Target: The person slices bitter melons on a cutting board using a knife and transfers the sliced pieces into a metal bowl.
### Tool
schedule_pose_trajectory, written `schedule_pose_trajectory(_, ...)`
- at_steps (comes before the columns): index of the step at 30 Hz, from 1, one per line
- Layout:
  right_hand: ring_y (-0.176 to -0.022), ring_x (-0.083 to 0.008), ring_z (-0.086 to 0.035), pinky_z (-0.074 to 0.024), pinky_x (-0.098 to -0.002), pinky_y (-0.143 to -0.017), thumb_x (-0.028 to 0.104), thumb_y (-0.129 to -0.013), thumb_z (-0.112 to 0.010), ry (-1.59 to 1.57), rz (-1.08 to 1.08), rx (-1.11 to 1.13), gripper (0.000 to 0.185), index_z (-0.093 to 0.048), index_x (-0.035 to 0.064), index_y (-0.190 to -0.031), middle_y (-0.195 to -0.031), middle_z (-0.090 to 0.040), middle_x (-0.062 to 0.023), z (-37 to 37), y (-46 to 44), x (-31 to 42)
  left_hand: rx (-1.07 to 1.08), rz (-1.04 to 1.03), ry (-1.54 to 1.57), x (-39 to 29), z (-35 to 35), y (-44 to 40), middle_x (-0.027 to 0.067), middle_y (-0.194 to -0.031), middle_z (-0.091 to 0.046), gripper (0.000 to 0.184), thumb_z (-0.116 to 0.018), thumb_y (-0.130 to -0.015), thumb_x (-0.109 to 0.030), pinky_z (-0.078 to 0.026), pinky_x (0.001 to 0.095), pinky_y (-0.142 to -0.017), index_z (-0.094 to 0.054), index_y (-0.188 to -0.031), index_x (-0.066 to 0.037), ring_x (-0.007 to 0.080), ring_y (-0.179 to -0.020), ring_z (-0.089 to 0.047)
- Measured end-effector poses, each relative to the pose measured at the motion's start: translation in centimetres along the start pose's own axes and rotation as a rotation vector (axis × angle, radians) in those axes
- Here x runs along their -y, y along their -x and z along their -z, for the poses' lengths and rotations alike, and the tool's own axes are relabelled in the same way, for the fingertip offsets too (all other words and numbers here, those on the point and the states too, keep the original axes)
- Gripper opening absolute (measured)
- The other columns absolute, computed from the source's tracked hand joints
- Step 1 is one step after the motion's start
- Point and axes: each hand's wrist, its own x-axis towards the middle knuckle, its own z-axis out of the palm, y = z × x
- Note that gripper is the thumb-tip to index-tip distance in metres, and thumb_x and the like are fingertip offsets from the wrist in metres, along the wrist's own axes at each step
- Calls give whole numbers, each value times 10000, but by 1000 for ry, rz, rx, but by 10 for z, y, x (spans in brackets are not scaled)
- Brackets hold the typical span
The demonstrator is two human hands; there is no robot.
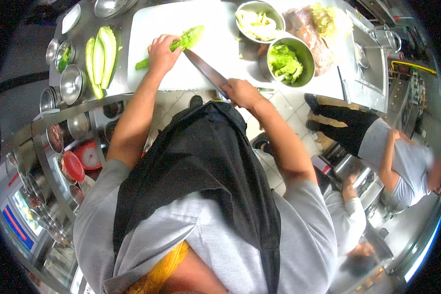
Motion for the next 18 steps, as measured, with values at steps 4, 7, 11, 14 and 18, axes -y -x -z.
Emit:
schedule_pose_trajectory(4, -541, -223, -626, -509, -371, -540, 264, -1016, -541, -170, -199, -5, 309, -617, -19, -917, -682, -664, -137, 14, 41, -5, 19, -3, -9, -14, -1, -12, 20, -1209, -660, 375, -791, -798, -246, -433, 472, -981, -696, -1158, -198, 272, -1157, -585)
schedule_pose_trajectory(7, -538, -230, -636, -513, -367, -534, 263, -1023, -533, -233, -244, -111, 312, -605, -26, -930, -685, -667, -148, 21, 39, -11, 21, -51, 41, -25, -12, -22, 31, -1243, -654, 430, -796, -791, -258, -437, 474, -990, -690, -1204, -204, 278, -1173, -584)
schedule_pose_trajectory(11, -592, -273, -676, -544, -410, -608, 285, -1016, -537, -220, -222, -201, 340, -614, -36, -931, -704, -684, -166, 22, 25, 6, 67, -115, 10, -16, -10, -20, 39, -1257, -648, 456, -796, -794, -253, -448, 473, -987, -682, -1232, -200, 292, -1175, -585)
schedule_pose_trajectory(14, -653, -332, -695, -550, -438, -690, 312, -1003, -545, -151, -138, -243, 374, -634, -47, -944, -731, -693, -196, 10, 5, 15, 90, -140, 18, -5, 4, -7, 33, -1253, -648, 436, -792, -805, -249, -450, 473, -980, -683, -1224, -199, 290, -1174, -583)
schedule_pose_trajectory(18, -847, -406, -706, -532, -481, -836, 316, -987, -531, 8, -93, -292, 379, -661, -40, -973, -864, -708, -256, 2, -28, 39, 88, -90, 31, 2, 11, 4, 19, -1234, -644, 384, -789, -821, -253, -439, 466, -983, -692, -1189, -204, 281, -1162, -575)
